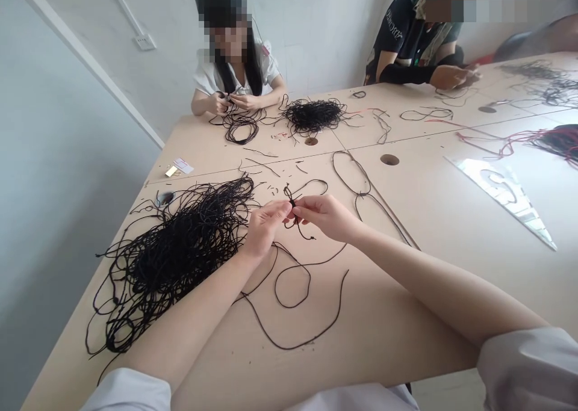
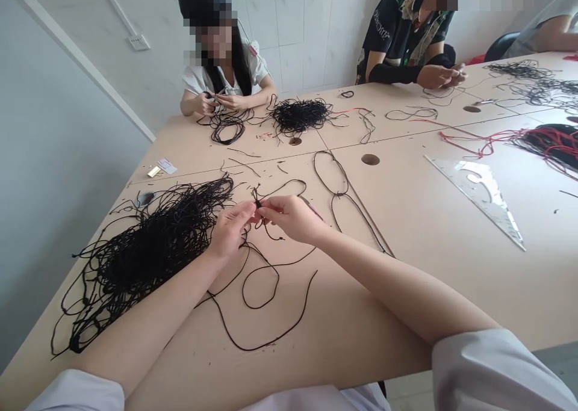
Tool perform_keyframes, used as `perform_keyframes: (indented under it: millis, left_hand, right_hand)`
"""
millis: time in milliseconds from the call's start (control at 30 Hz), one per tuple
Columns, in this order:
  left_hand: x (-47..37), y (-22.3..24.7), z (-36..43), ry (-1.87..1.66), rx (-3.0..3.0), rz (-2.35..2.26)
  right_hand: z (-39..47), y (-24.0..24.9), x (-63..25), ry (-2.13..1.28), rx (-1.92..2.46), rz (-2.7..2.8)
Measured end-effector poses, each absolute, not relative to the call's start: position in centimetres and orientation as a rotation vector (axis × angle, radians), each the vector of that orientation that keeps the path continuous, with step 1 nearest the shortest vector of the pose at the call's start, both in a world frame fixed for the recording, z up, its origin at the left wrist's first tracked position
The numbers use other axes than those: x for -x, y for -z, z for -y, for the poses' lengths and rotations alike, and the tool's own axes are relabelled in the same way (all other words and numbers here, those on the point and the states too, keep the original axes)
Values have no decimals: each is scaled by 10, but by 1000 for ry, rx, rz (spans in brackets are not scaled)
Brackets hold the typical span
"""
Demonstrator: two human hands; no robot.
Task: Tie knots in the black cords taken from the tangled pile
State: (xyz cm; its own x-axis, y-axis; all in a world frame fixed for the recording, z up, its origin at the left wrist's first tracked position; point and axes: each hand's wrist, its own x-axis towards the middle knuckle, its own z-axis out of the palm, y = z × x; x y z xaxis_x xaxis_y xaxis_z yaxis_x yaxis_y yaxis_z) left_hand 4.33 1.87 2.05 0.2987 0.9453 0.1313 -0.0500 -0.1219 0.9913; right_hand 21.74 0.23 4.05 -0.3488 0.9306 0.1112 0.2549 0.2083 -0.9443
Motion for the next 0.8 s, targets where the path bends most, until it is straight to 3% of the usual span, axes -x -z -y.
perform_keyframes:
  millis: [100, 300, 400, 567, 800]
  left_hand:
    - [-42, -34, -17, -1019, -1371, -880]
    - [-30, -83, -9, -1300, -1614, -1058]
    - [-27, -112, 8, -1006, -1959, -929]
    - [-28, -136, 34, -744, -1946, -830]
    - [-25, -142, 50, -906, -1921, -837]
  right_hand:
    - [0, -53, -222, -1299, 1035, 1801]
    - [16, -95, -240, -1288, 1046, 1913]
    - [29, -115, -246, -1240, 1044, 2018]
    - [49, -125, -244, -1023, 990, 2100]
    - [59, -115, -236, -517, 747, 1857]
